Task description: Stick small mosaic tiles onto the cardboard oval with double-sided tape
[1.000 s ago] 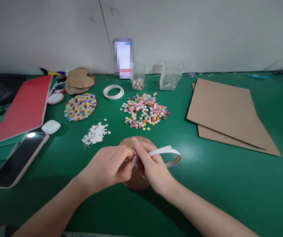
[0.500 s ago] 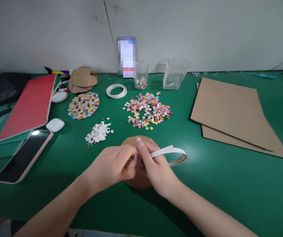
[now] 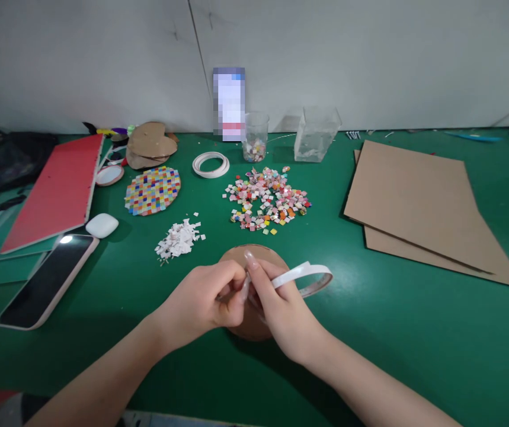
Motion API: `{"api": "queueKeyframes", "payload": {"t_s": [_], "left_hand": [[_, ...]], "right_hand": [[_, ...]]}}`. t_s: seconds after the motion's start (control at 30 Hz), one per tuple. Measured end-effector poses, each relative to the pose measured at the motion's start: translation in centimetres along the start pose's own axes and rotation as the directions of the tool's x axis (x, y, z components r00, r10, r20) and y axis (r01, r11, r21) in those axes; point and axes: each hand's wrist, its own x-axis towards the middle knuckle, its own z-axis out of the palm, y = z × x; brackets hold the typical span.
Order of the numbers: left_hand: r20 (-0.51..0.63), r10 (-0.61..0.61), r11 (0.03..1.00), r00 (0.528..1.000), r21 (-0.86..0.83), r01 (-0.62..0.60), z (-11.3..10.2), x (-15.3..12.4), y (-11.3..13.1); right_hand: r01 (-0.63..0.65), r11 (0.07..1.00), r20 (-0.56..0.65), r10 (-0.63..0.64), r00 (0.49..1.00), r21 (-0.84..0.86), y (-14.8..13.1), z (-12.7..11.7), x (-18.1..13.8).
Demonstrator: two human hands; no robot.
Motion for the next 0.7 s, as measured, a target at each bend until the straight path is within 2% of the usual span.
{"api": "queueKeyframes", "payload": {"t_s": [0.1, 0.33, 0.5, 0.7], "left_hand": [[-0.011, 0.010, 1.000, 1.000, -0.008, -0.010, 0.0, -0.1, 0.0], [0.105, -0.053, 0.997, 0.993, -0.053, 0.059, -0.8, -0.4, 0.2], [0.119, 0.000, 1.000, 0.993, -0.004, 0.000, -1.1, -0.4, 0.1], [0.198, -0.048, 0.996, 0.979, -0.069, 0.062, -1.7, -0.3, 0.0]], "right_hand": [[-0.020, 1.000, 0.003, 0.020, 1.000, -0.008, -0.1, -0.1, 0.0], [-0.127, 0.990, 0.010, 0.127, 0.992, 0.056, -0.5, -0.2, 0.1], [-0.188, 0.980, 0.058, 0.184, 0.981, 0.069, -0.7, -0.2, 0.1], [-0.218, 0.969, 0.154, 0.199, 0.968, 0.119, -0.9, -0.6, 0.2]]}}
